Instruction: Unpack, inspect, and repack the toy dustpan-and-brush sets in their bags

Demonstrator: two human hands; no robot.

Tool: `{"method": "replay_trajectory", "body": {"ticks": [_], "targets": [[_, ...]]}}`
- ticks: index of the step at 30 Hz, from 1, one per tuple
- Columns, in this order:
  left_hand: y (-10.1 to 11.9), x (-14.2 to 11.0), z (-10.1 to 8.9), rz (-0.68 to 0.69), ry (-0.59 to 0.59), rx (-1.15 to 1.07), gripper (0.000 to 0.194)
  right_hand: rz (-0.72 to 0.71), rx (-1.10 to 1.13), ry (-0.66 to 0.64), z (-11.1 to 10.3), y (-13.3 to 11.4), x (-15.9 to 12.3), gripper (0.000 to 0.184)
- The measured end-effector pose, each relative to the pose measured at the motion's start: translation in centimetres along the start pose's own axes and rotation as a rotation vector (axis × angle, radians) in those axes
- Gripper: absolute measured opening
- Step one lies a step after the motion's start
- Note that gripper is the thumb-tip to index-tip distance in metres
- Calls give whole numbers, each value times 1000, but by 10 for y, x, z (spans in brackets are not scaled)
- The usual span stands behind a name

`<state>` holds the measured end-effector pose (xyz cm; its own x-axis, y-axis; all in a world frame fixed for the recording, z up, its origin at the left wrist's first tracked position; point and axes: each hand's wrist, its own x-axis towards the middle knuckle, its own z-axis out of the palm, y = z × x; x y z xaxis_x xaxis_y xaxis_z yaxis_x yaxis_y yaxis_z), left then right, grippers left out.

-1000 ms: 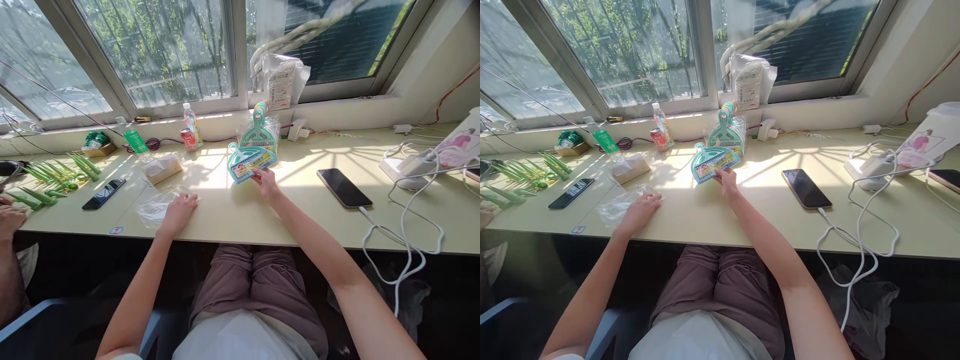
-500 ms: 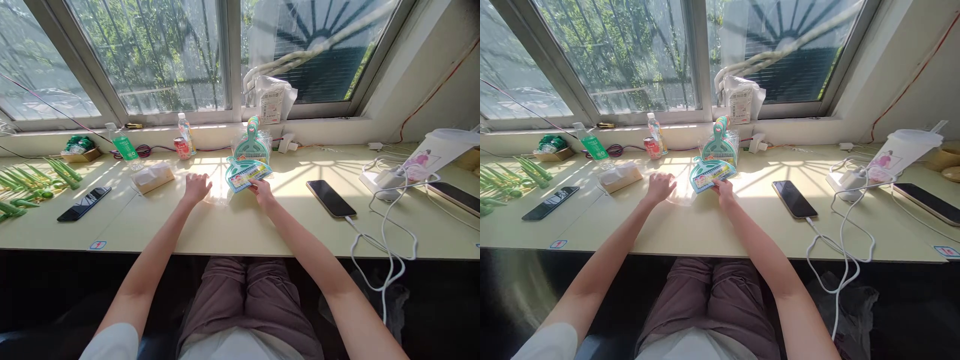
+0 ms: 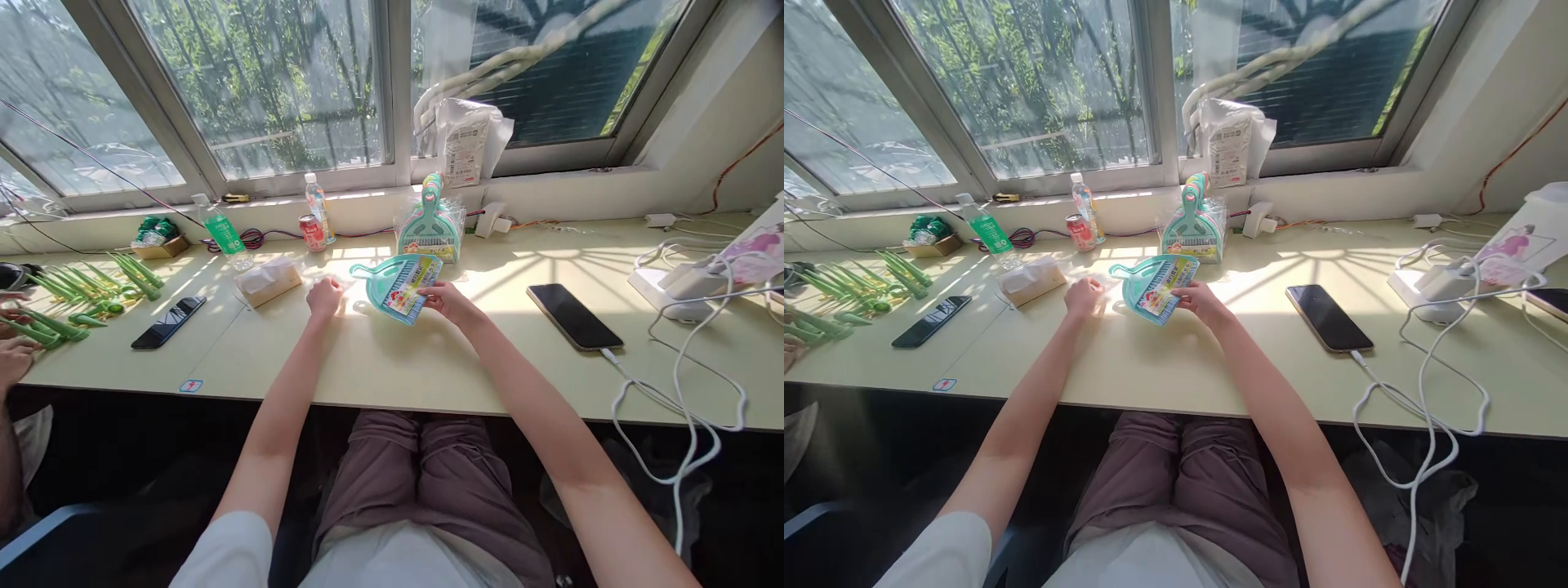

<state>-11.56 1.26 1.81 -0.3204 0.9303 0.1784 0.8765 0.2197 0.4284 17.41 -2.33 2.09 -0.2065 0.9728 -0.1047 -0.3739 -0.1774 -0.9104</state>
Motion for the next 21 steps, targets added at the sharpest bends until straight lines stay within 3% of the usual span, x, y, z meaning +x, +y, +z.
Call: {"method": "replay_trajectory", "body": {"ticks": [3, 7, 10, 15, 18, 21], "targets": [[2, -2, -2, -1, 80, -70, 14, 51, -71, -52, -5, 2, 1, 20], [13, -11, 0, 55, 149, -194, 10, -8, -83, 69, -6, 5, 4, 21], [21, -19, 3, 124, 138, -270, 16, -63, -69, 118, -1, 7, 2, 20], [28, -23, 9, 236, 156, -449, 32, -34, -106, -65, 14, 10, -8, 19], [31, -24, 9, 390, 50, -549, 35, -29, -117, -86, 19, 18, -8, 20], [38, -32, 6, 552, -95, -594, 34, -63, -70, -20, 20, 25, -4, 20]]}}
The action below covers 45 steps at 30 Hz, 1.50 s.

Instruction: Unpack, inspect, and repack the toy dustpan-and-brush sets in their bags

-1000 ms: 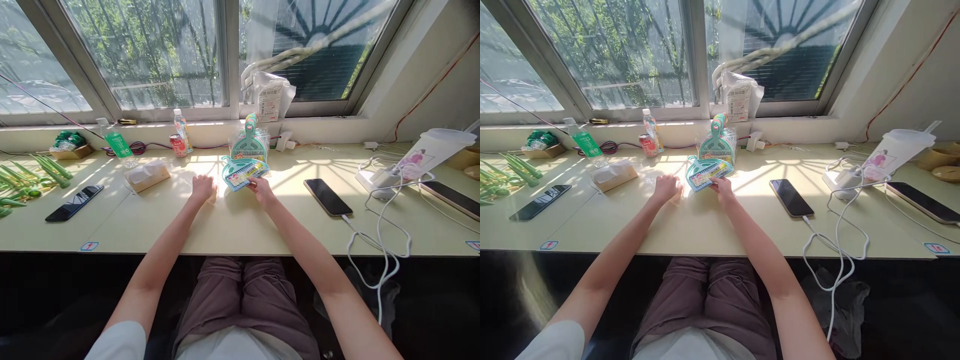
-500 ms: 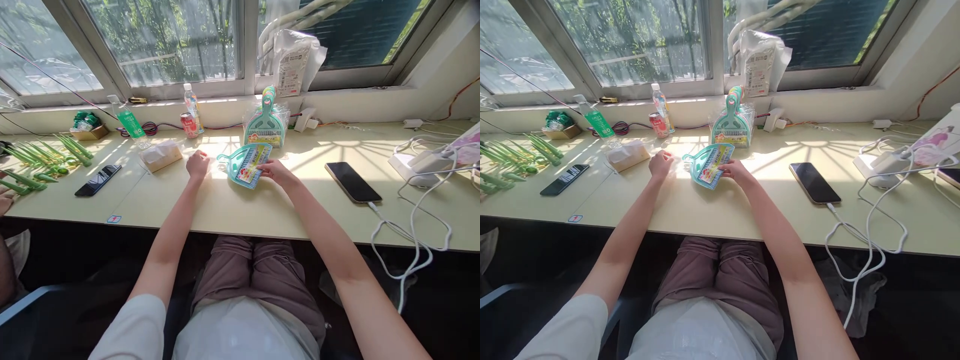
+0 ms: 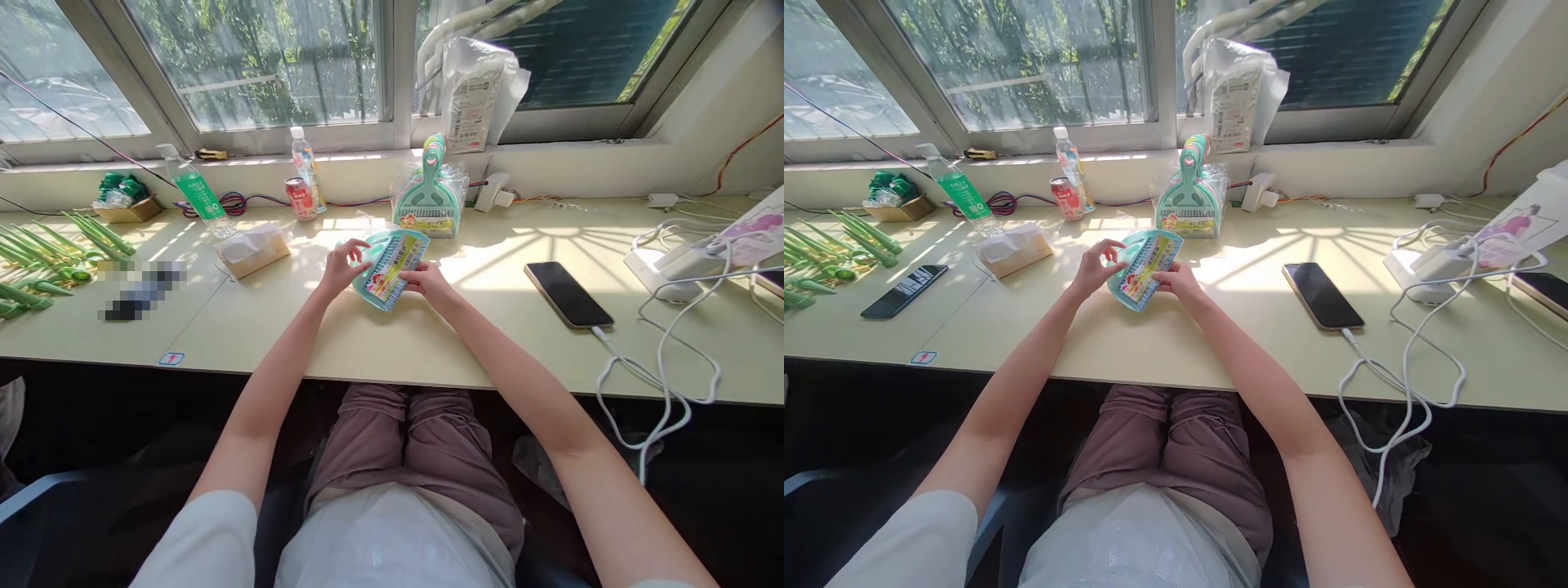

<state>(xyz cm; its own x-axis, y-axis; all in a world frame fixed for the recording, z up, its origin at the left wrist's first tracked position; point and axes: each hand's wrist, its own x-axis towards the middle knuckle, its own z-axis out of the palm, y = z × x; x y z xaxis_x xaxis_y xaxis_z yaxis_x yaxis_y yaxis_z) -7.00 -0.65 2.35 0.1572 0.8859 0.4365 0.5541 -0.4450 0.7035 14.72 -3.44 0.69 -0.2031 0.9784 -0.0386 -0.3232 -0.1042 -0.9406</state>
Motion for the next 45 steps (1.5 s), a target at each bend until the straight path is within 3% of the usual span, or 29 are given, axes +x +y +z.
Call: {"method": "replay_trajectory", "body": {"ticks": [3, 5, 7, 9, 12, 18, 25, 31, 38, 45], "targets": [[10, -5, 5, -18, 116, -61, 46, -30, 68, 102, 1, 2, 3, 17], [12, -6, 8, -125, 269, -173, 55, -52, 110, 148, 3, 1, 3, 15], [10, -6, 10, -238, 345, -358, 62, -78, 148, 156, 5, -1, 1, 13], [8, -4, 12, -327, 276, -593, 63, -103, 175, 139, 8, -2, -1, 12], [10, -4, 19, -392, 58, -873, 52, -119, 180, 121, 12, -1, -4, 14], [27, -11, 37, -393, -133, -1020, 44, -157, 205, 185, 12, 2, -3, 16], [33, -18, 38, -366, -123, -1027, 57, -155, 237, 223, 13, 5, -1, 15], [30, -19, 46, -403, -174, -1007, 48, -37, 247, 326, 9, 0, 1, 21], [32, -12, 40, -311, -137, -1012, 58, -123, 216, 214, 2, -7, 3, 22], [40, -17, 40, -219, -149, -997, 63, -93, 114, 162, -7, -16, 7, 32]]}}
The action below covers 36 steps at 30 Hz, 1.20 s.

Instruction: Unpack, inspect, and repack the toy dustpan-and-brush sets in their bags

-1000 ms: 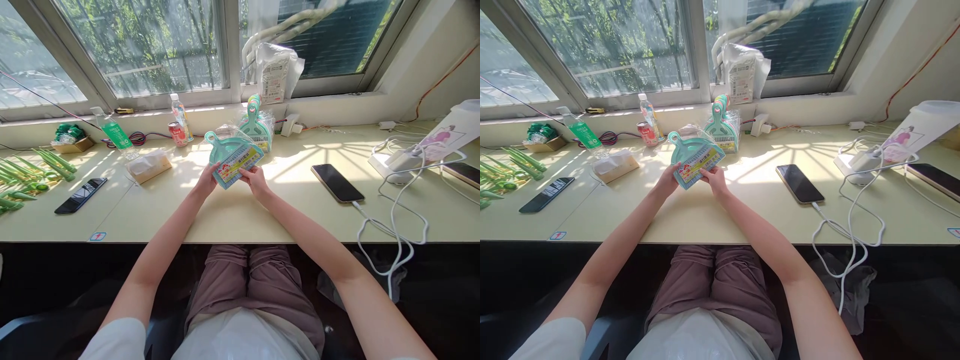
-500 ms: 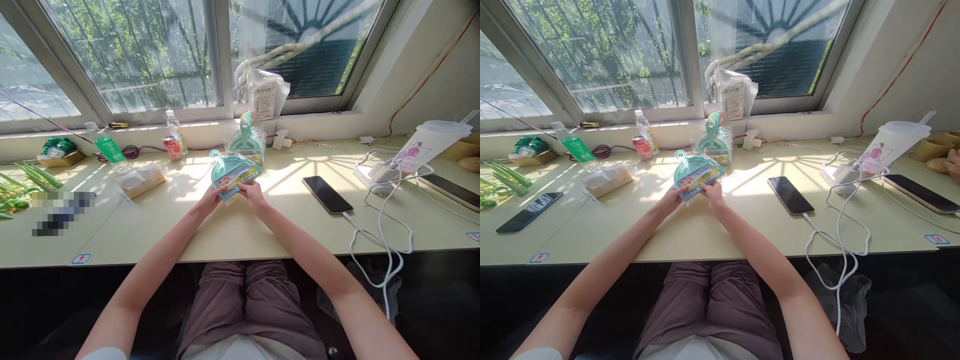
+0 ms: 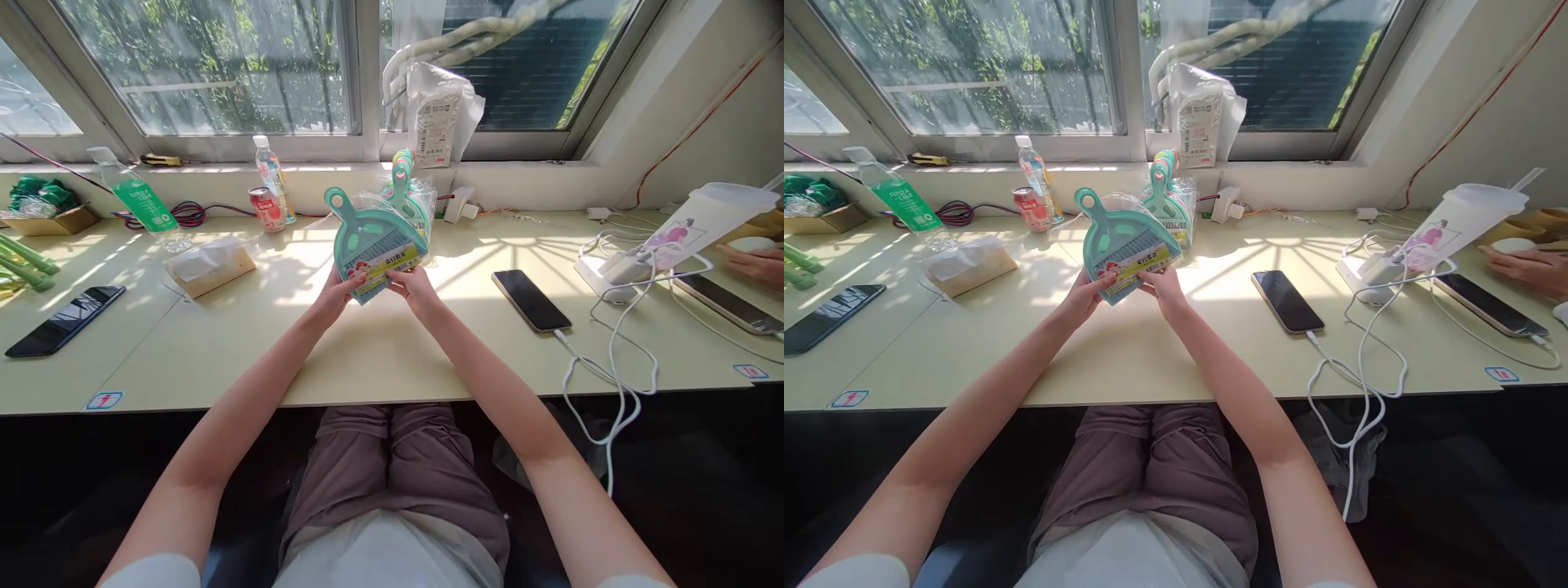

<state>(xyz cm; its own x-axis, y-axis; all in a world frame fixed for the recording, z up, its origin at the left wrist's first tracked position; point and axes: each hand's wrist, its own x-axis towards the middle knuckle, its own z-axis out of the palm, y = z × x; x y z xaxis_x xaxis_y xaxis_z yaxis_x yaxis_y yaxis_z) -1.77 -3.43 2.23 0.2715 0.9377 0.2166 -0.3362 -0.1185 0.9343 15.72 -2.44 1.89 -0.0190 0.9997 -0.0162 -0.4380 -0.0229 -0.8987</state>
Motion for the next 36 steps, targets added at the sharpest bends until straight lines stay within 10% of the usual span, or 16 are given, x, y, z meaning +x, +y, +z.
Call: {"method": "replay_trajectory", "body": {"ticks": [6, 19, 31, 36], "targets": [[2, 1, 0, 47, -2, -1, 66, 67, 92, 58, 6, -6, -3, 6], [-6, 1, -7, -16, -16, 51, 77, 129, 125, 155, 5, -14, -9, 25], [8, 2, -16, 30, 102, -1, 69, -100, 120, -203, 22, -10, -24, 27], [9, -1, -13, 26, 35, 16, 80, -127, 100, -98, 17, -3, -20, 34]]}}
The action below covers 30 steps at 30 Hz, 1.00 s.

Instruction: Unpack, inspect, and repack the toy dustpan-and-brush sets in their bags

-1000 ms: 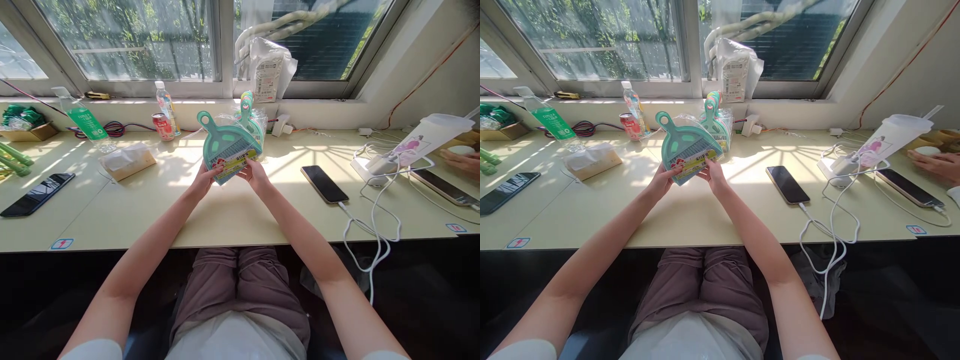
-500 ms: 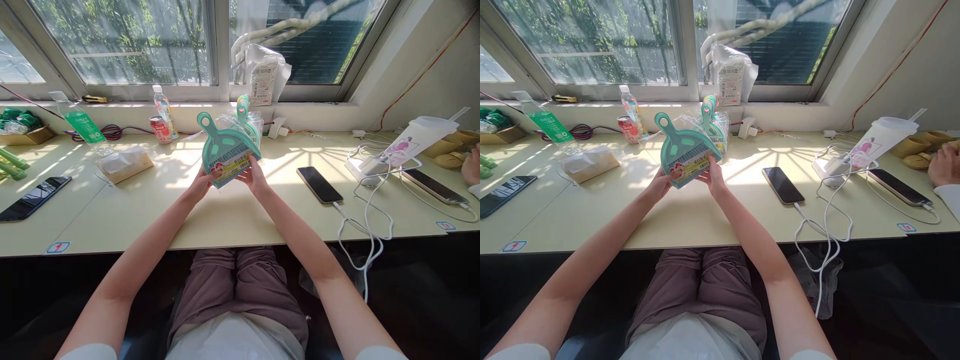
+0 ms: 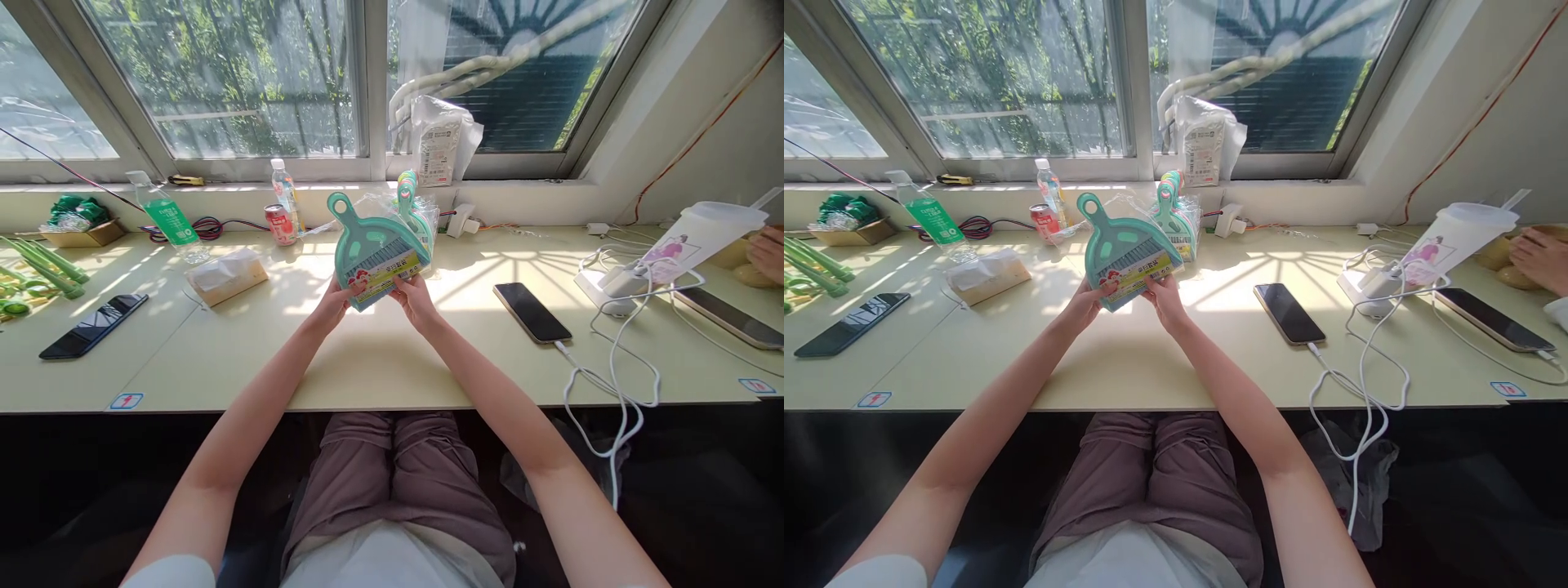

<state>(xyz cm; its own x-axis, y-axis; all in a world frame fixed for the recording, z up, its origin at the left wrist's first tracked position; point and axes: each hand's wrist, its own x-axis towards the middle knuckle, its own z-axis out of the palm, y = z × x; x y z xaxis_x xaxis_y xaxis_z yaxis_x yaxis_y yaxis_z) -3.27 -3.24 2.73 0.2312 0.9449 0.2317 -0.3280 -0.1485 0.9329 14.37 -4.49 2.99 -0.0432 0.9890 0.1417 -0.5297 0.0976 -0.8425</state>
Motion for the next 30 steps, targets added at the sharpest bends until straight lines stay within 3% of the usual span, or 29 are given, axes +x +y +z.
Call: {"method": "replay_trajectory", "body": {"ticks": [6, 11, 15, 20, 24, 27, 30], "targets": [[2, -3, 6, -67, -51, 70, 75, -5, -14, 82, -7, -1, 8, 34], [-2, -2, 17, -6, -99, -106, 63, -45, 22, 152, -5, -2, 8, 31], [-18, -2, 25, -65, -53, -157, 55, -80, 57, 184, -1, -1, 6, 27], [-30, -9, 27, -240, -326, 22, 59, -143, 49, 189, 1, -7, 6, 28], [-15, -10, 20, -256, -478, 130, 70, -151, 29, 173, -5, -10, 8, 28], [3, -9, 14, -116, -409, 89, 83, -138, 47, 162, -8, -7, 9, 28], [17, -7, 14, 28, -234, -50, 77, -97, 60, 122, -8, -4, 7, 28]]}}
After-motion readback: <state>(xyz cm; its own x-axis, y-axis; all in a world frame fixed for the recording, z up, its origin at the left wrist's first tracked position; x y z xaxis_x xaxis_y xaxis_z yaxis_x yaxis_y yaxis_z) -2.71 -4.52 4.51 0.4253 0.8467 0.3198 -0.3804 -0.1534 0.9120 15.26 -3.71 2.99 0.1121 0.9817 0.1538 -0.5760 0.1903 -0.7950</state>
